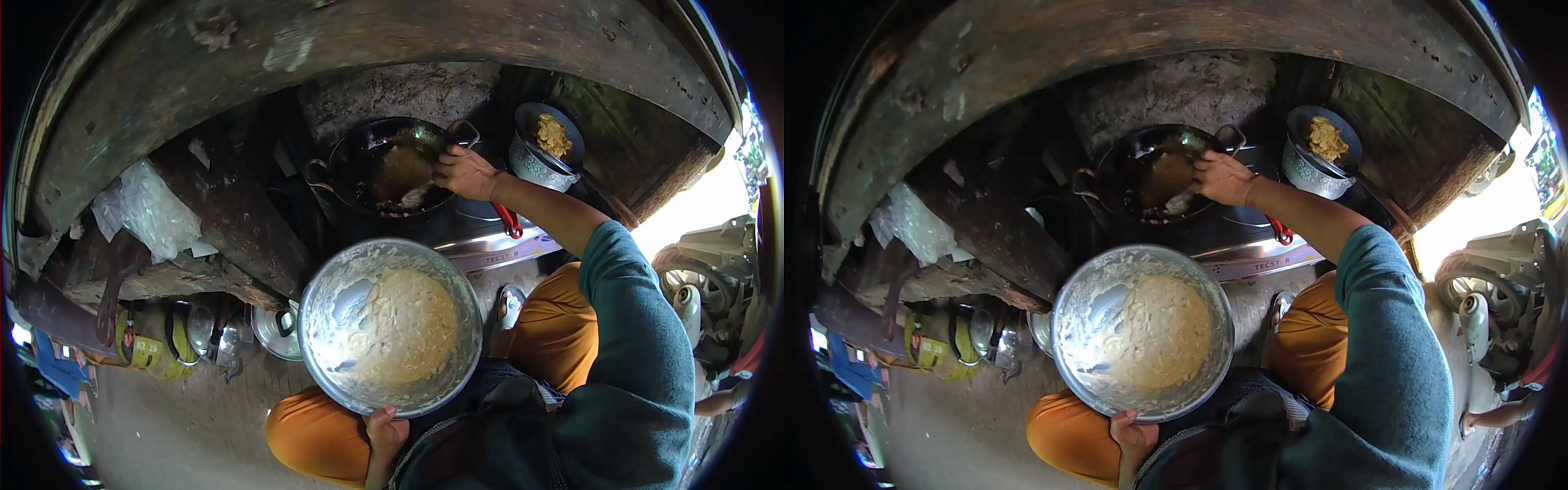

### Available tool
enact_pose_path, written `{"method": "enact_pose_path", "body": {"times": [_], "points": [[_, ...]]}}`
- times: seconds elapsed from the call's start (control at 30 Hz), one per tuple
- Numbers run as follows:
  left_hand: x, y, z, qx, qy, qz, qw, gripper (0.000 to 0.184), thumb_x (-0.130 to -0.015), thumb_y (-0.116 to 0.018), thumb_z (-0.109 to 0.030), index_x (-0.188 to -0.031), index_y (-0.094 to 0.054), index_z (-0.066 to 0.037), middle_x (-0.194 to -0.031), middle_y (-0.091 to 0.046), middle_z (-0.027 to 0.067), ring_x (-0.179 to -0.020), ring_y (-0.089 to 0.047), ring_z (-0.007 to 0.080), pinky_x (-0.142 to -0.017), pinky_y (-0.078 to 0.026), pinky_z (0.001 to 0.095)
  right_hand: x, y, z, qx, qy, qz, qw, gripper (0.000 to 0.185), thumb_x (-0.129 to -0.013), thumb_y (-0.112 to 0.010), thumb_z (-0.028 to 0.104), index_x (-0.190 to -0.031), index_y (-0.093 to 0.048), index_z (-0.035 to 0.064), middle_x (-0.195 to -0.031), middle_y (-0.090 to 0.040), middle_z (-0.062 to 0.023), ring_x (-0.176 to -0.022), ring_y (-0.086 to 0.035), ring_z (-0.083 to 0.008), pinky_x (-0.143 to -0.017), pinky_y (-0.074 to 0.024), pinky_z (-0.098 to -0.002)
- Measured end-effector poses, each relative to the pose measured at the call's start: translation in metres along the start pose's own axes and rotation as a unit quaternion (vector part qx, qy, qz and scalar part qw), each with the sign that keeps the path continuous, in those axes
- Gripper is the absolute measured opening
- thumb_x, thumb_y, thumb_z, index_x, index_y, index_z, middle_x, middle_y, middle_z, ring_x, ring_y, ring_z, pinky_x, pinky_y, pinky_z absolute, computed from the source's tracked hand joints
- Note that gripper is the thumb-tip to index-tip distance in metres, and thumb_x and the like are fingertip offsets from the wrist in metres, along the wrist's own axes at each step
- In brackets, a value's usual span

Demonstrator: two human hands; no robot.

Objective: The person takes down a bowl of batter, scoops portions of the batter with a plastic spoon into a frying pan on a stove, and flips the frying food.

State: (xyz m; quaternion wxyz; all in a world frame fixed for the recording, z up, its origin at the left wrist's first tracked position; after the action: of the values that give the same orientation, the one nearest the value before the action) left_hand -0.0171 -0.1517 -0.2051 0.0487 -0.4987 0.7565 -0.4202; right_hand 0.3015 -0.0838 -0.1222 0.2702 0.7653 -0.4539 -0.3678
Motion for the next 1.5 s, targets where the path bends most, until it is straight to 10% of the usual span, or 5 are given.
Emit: {"method": "enact_pose_path", "body": {"times": [1.5], "points": [[0.003,0.012,0.02,0.02,0.036,0.024,0.999,0.064,-0.053,-0.046,-0.007,-0.114,-0.031,-0.003,-0.107,-0.042,0.0108,-0.099,-0.041,0.0249,-0.086,-0.032,0.0378,-0.005,-0.012,-0.036,-0.008,-0.091,0.071,0.993,0.012,-0.059,-0.047,0.013,-0.066,-0.056,0.015,-0.074,-0.053,0.0008,-0.078,-0.048,-0.0143,-0.072,-0.0335,-0.0268]]}}
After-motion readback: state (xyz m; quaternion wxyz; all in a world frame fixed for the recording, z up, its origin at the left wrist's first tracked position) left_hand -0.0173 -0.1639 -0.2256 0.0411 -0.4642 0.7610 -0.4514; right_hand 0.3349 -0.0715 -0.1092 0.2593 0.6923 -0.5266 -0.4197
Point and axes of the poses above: each hand's wrist, its own x-axis away from the middle knuckle, its own y-axis out of the back of the hand, z = x × y, the point moved 10 cm from there along -x, towards the middle knuckle
